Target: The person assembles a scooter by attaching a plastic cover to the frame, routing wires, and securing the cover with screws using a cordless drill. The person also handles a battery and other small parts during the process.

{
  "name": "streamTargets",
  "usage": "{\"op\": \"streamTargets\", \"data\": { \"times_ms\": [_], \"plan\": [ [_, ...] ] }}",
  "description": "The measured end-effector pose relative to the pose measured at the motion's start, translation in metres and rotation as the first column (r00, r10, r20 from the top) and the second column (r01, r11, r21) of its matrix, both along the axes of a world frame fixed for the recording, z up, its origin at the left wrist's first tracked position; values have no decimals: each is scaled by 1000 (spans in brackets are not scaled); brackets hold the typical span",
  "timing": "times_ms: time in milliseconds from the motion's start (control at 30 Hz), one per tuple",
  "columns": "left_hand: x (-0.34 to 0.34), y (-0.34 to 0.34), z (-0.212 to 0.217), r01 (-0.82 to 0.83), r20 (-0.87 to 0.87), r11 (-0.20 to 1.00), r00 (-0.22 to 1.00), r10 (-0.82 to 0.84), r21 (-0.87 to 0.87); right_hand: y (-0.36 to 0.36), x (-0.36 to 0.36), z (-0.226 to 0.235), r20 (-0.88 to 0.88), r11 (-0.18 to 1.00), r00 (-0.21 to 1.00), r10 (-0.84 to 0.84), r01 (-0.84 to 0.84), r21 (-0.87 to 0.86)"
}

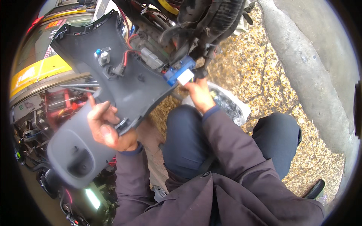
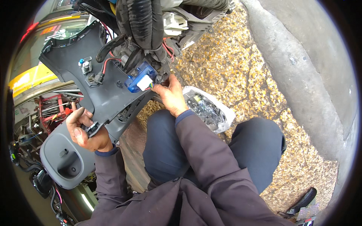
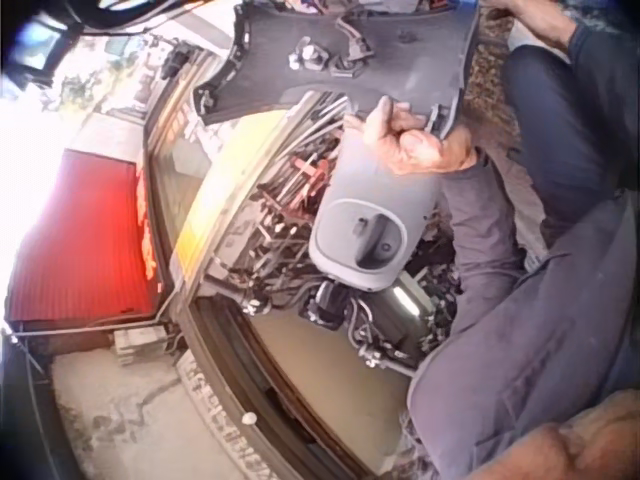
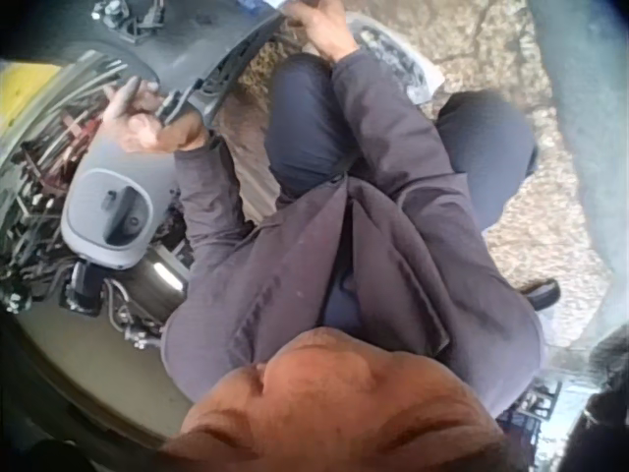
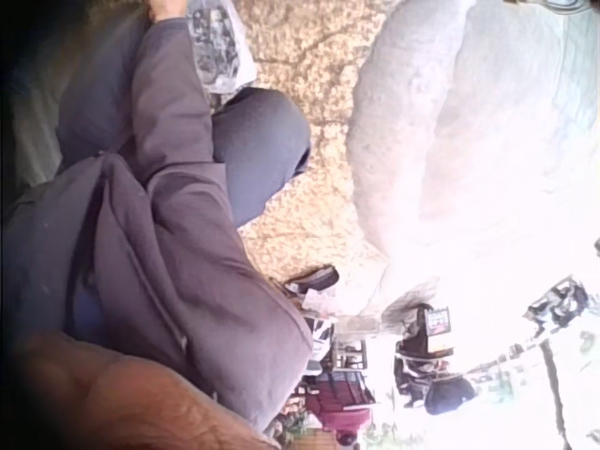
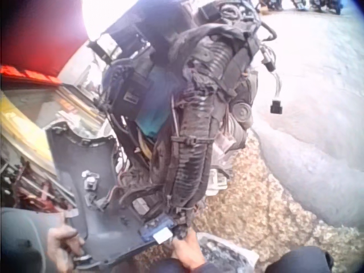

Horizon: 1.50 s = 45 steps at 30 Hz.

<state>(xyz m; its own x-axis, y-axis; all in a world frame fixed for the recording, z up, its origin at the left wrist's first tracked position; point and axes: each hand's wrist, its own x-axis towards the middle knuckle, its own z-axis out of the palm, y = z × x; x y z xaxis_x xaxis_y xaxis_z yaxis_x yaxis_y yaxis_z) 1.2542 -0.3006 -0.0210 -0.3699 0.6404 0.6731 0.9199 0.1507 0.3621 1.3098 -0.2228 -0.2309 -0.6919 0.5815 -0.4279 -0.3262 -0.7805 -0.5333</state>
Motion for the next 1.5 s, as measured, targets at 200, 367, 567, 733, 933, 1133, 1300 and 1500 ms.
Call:
{"op": "streamTargets", "data": {
  "times_ms": [200,367,567,733,933,1133,1300,1500],
  "plan": [
    [3,3,-3,-71,1,996,997,71,47,-3,16,-8,-210,999,976,51,-48,20],
    [2,3,-6,-101,43,988,994,96,116,-7,33,-25,-180,978,966,183,-198,-67],
    [-4,-3,-7,-20,113,988,994,3,155,-5,44,-30,-50,947,946,320,-317,55],
    [-27,-16,8,141,312,908,909,-276,394,2,48,-15,65,929,939,339,-345,133],
    [-102,-13,32,-175,728,959,685,-43,222,12,55,-5,140,865,907,397,-421,274],
    [-139,11,39,-91,844,994,528,100,-61,19,70,8,230,765,894,385,-449,463],
    [-150,31,32,-23,838,999,546,-9,26,23,92,23,357,649,857,372,-515,559],
    [-170,37,20,-47,837,999,547,12,16,25,102,39,403,610,818,411,-575,545]
  ]
}}
